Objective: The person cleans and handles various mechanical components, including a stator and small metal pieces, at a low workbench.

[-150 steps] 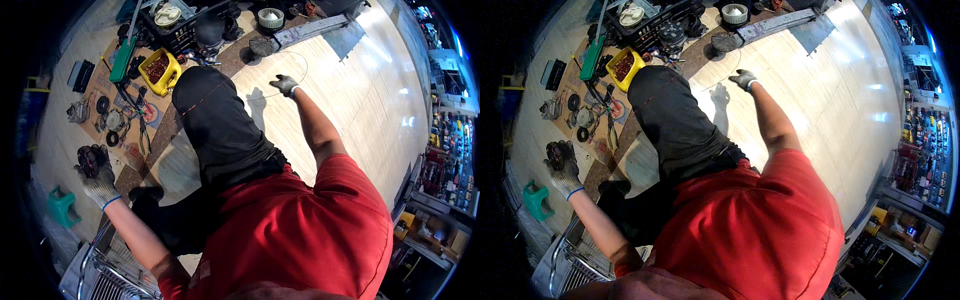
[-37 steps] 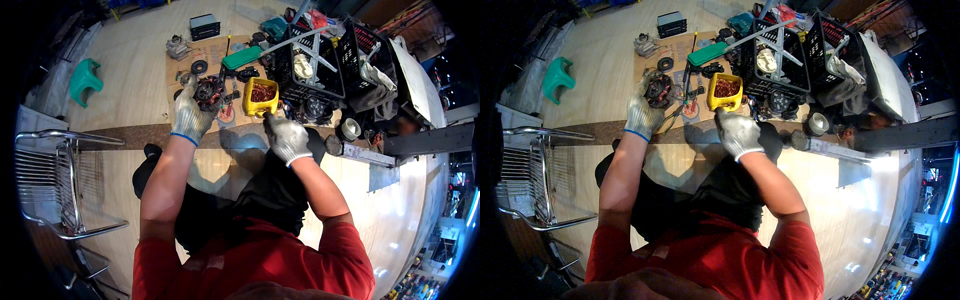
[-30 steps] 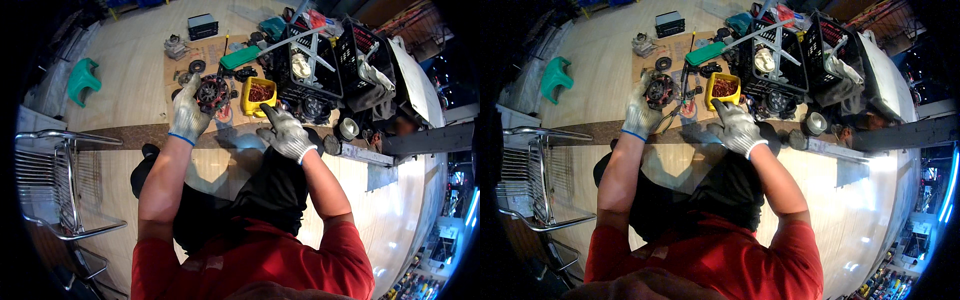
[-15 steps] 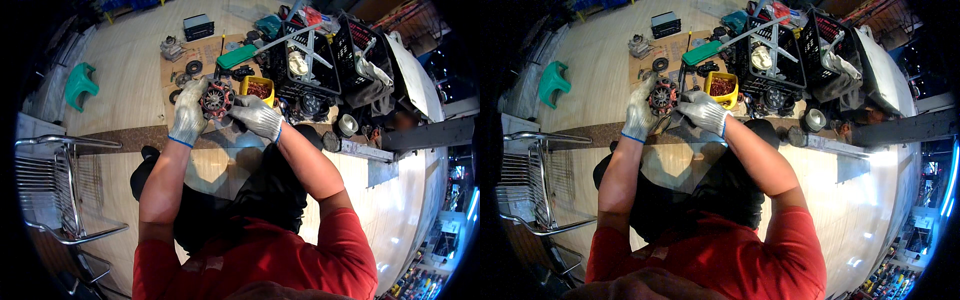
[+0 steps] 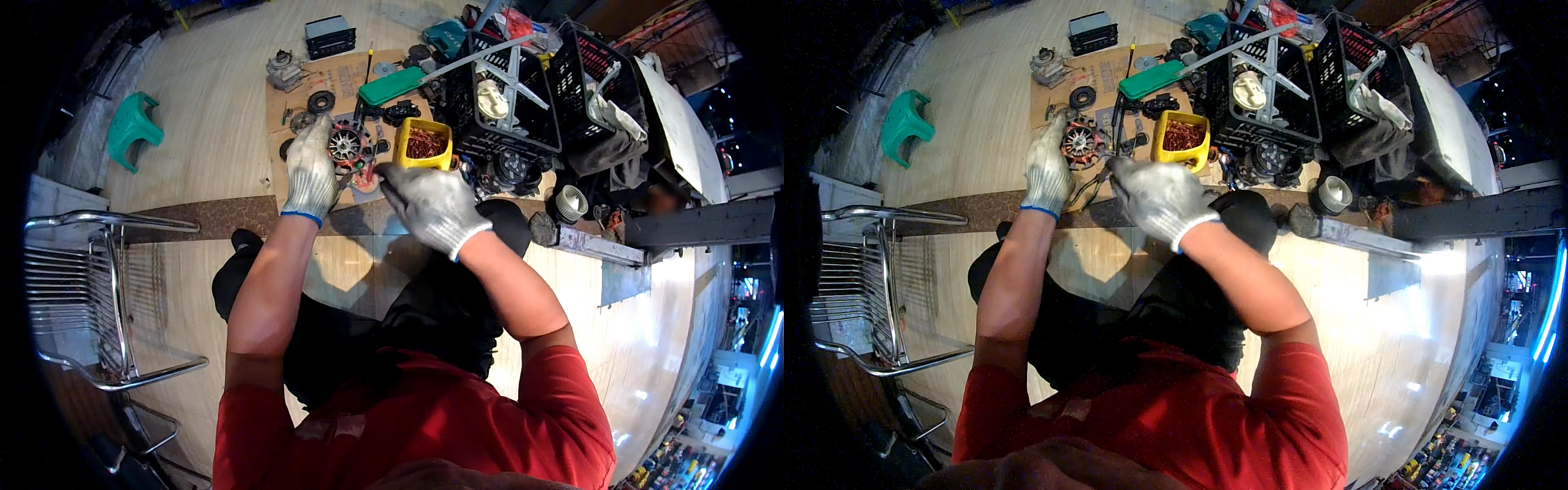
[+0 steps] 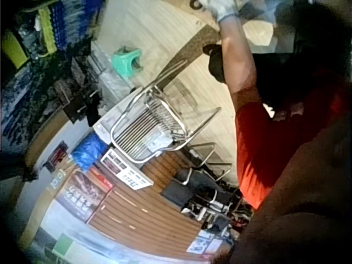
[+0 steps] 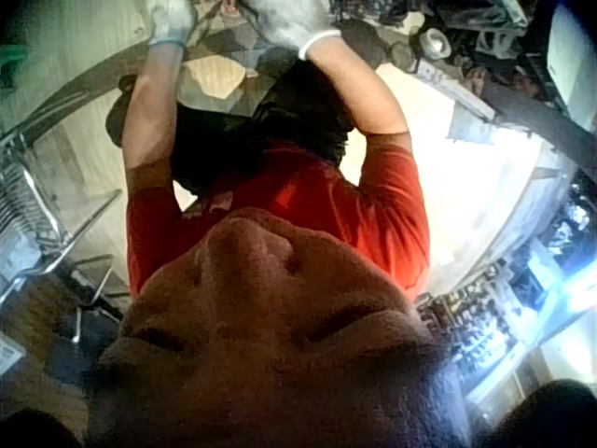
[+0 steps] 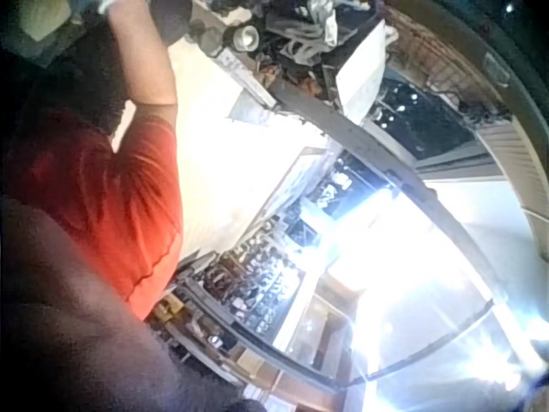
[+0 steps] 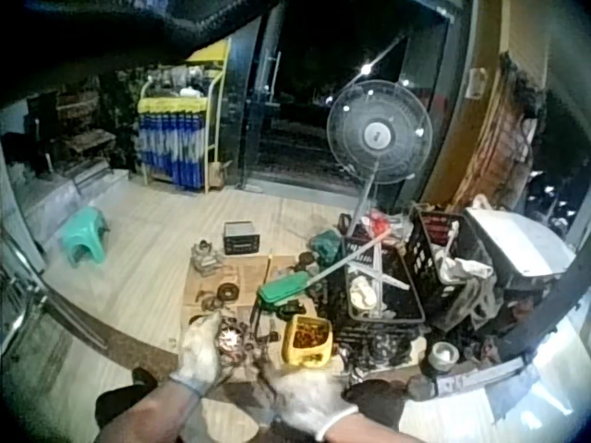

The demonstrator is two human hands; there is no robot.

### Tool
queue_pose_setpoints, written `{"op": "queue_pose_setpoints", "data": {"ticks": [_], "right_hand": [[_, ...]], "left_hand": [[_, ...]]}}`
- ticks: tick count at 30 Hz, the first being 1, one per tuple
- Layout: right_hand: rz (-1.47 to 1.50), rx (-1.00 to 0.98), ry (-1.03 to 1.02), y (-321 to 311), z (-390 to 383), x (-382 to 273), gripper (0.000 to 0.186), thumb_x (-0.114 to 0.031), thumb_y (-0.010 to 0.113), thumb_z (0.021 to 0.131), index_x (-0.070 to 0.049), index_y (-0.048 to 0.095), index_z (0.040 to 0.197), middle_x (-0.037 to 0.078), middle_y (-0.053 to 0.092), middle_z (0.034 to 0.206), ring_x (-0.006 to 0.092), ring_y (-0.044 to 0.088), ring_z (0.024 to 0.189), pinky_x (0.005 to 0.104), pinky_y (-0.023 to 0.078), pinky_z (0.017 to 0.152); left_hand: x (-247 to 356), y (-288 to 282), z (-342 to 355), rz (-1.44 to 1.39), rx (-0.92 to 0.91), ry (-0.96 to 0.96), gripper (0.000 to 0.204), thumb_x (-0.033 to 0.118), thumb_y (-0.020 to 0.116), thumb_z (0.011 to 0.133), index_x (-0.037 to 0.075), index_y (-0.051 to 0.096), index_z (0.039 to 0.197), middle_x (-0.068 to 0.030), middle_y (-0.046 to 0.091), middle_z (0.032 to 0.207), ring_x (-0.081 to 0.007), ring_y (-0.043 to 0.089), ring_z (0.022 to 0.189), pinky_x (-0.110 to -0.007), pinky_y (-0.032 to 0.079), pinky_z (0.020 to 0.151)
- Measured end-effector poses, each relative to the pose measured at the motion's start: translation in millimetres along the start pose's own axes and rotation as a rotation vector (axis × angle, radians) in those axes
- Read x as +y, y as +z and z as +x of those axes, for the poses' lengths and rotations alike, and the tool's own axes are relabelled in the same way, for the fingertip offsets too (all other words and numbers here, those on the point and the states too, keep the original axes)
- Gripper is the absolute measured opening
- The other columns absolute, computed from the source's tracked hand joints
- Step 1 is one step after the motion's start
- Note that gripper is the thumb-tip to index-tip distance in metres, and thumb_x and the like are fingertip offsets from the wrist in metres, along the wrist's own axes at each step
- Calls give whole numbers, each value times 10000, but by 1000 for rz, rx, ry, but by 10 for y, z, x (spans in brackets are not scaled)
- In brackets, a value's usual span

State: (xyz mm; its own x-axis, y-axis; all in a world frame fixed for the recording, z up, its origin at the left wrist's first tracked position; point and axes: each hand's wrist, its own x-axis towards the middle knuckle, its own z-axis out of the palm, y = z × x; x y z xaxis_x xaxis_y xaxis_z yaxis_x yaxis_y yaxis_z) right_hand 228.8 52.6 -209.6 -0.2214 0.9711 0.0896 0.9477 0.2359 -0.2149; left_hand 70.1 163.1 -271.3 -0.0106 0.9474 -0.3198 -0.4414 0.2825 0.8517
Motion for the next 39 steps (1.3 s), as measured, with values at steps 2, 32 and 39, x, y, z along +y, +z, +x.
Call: {"op": "queue_pose_setpoints", "data": {"ticks": [2, 32, 39], "right_hand": [[-46, 2, -13, 155, -77, -53, 264, -302, 566, 939, -114, 628, 1114, 98, 659, 731, 293, 669, 659, 436, 529, 539], [121, -175, 131, 714, -142, 325, 325, -376, 477, 979, -183, 625, 1195, 143, 698, 868, 348, 677, 785, 477, 541, 671], [186, -240, 120, 729, -109, 400, 362, -365, 503, 976, -149, 597, 1251, 186, 685, 986, 373, 664, 869, 472, 533, 748]], "left_hand": [[7, -10, 27, -110, -41, -81, 459, 328, 559, 975, -5, 533, 1289, -134, 632, 1153, -259, 655, 1001, -375, 565, 768], [-63, -3, 44, -302, -26, -299, 441, 480, 383, 1028, 124, 604, 1163, -109, 676, 1081, -285, 669, 936, -451, 571, 804], [-99, 33, 62, -414, -22, -293, 344, 352, 418, 1040, 91, 568, 1205, -147, 642, 1165, -295, 650, 1038, -455, 572, 868]]}}
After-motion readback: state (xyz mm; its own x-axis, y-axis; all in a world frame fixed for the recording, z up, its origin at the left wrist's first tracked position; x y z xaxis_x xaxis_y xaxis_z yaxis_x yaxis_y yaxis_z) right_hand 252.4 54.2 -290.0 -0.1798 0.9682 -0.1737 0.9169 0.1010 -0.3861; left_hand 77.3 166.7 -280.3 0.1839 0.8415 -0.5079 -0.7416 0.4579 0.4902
